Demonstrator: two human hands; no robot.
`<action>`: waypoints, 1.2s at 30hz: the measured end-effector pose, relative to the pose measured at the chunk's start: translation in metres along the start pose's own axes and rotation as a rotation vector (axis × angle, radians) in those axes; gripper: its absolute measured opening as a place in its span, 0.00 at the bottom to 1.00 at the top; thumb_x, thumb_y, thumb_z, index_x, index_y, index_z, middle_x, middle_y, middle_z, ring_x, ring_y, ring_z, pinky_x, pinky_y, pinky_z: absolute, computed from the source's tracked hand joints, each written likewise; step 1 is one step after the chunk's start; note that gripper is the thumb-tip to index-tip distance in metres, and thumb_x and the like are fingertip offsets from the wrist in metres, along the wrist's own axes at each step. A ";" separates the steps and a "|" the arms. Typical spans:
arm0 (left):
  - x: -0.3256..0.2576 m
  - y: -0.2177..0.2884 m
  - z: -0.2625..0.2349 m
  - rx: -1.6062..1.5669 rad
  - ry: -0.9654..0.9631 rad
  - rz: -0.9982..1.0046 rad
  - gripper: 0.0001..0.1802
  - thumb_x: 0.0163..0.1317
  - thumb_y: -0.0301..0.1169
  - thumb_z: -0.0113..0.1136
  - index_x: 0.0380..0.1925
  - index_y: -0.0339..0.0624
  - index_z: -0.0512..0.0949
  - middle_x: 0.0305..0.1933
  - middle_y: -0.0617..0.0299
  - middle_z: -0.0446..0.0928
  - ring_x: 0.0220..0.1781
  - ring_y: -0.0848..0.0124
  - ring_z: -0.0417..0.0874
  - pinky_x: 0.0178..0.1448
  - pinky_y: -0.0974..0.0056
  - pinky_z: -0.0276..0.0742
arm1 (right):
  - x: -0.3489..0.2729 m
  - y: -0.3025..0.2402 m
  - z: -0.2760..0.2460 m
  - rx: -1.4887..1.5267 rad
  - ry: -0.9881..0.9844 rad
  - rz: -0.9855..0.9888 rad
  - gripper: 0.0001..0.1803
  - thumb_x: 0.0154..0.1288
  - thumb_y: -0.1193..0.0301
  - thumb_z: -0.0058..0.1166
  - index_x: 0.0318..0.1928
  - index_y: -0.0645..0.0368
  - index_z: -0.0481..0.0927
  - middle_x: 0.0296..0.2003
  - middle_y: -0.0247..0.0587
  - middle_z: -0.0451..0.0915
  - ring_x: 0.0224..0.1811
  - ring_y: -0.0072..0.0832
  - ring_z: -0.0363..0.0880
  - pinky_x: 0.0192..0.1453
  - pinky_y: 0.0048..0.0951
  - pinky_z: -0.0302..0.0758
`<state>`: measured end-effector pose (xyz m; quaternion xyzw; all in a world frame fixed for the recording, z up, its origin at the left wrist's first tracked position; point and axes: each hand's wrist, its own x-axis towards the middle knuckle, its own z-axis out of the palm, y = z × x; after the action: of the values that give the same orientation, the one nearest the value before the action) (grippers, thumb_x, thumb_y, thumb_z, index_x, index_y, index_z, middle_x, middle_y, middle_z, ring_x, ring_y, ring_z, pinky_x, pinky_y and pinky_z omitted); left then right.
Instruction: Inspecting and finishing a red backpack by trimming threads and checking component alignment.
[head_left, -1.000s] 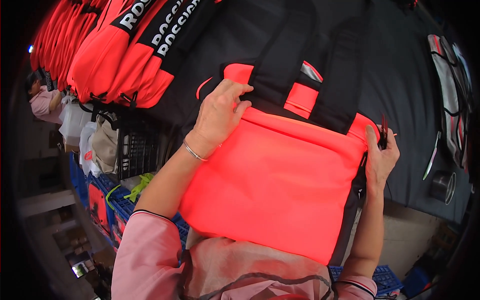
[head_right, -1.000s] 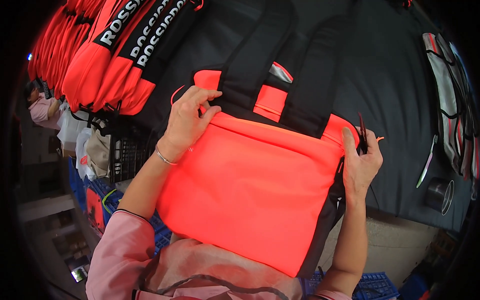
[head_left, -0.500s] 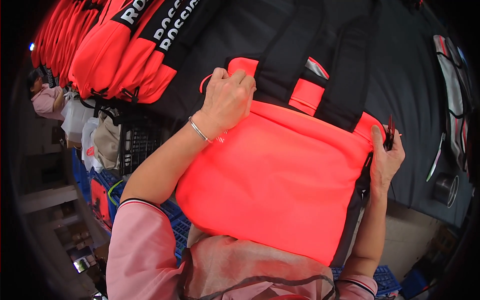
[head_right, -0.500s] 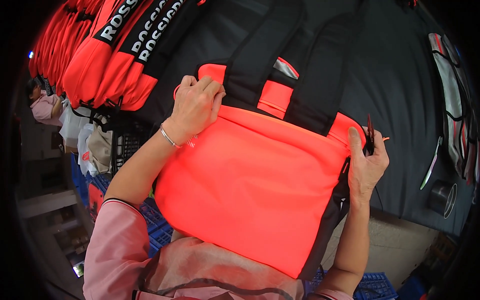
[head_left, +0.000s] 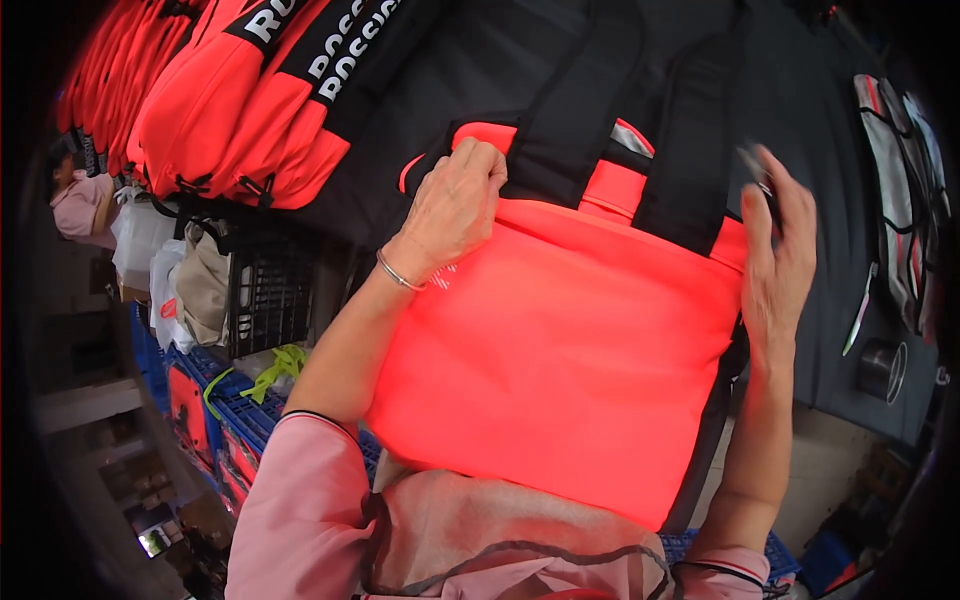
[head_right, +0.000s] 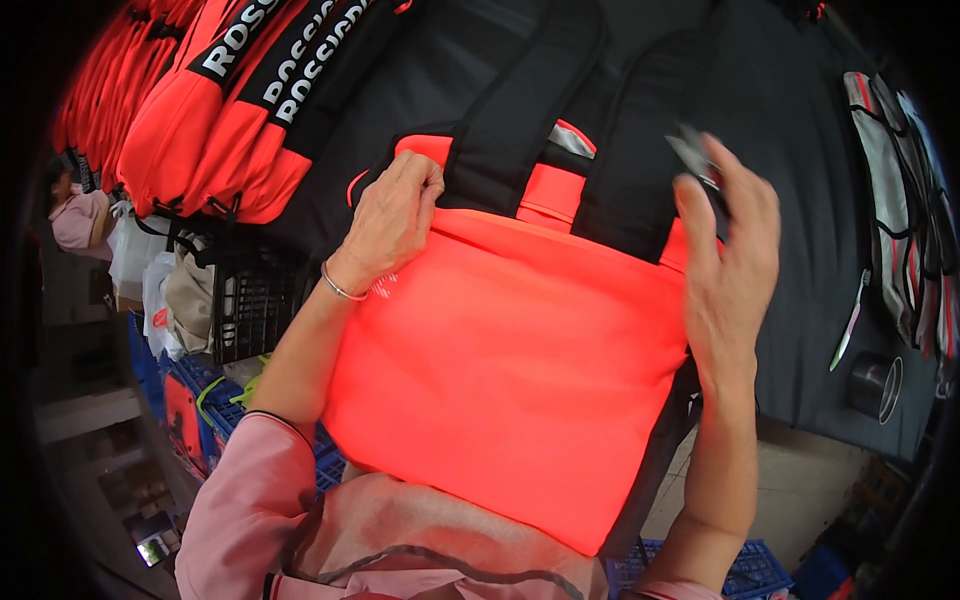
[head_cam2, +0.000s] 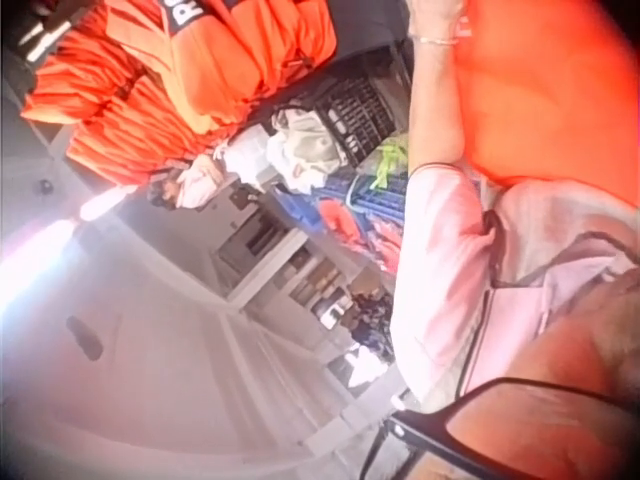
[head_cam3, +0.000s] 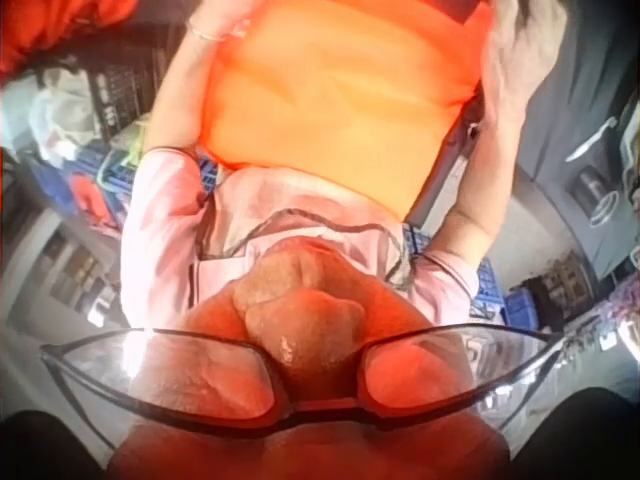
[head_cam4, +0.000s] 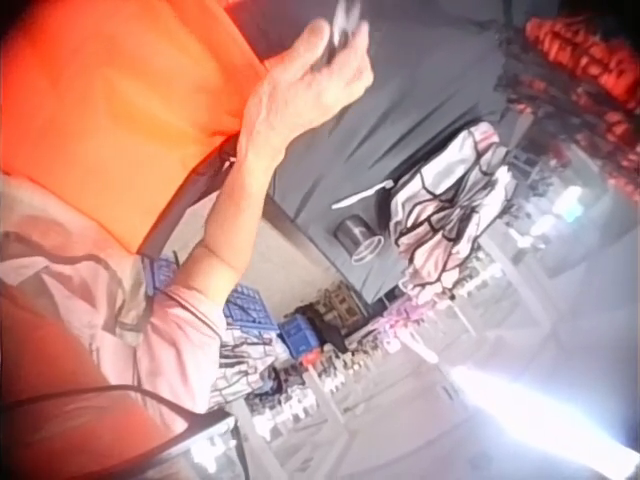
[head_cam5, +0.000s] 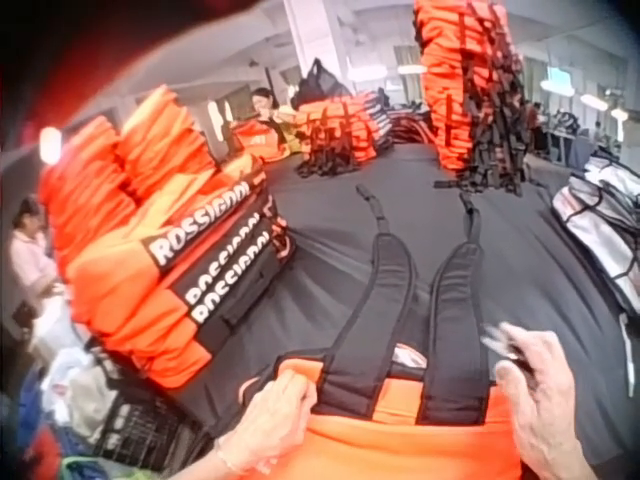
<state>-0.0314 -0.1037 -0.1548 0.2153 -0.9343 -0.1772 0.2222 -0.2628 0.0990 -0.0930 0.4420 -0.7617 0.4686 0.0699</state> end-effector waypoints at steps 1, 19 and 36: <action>0.000 0.001 0.000 -0.008 0.003 0.004 0.06 0.60 0.19 0.55 0.34 0.38 0.69 0.36 0.52 0.71 0.36 0.51 0.76 0.40 0.56 0.72 | 0.010 -0.013 0.005 0.082 -0.130 0.050 0.13 0.69 0.71 0.58 0.50 0.62 0.82 0.39 0.43 0.80 0.44 0.31 0.79 0.48 0.33 0.75; -0.006 -0.005 0.004 -0.161 0.168 -0.011 0.09 0.58 0.12 0.53 0.37 0.34 0.69 0.35 0.51 0.70 0.34 0.52 0.75 0.38 0.58 0.73 | 0.011 -0.026 0.133 -0.134 -0.401 -0.646 0.12 0.56 0.64 0.68 0.32 0.56 0.79 0.26 0.31 0.75 0.30 0.28 0.74 0.32 0.30 0.73; -0.010 0.001 -0.007 -0.242 0.219 0.062 0.08 0.54 0.15 0.54 0.31 0.38 0.69 0.33 0.56 0.73 0.33 0.59 0.76 0.40 0.59 0.70 | 0.013 -0.021 0.122 -0.126 -0.312 -0.566 0.13 0.56 0.62 0.67 0.32 0.56 0.79 0.28 0.32 0.78 0.33 0.28 0.78 0.35 0.31 0.76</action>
<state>-0.0206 -0.0994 -0.1519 0.1761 -0.8824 -0.2571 0.3524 -0.2178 -0.0066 -0.1399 0.6975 -0.6375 0.3092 0.1070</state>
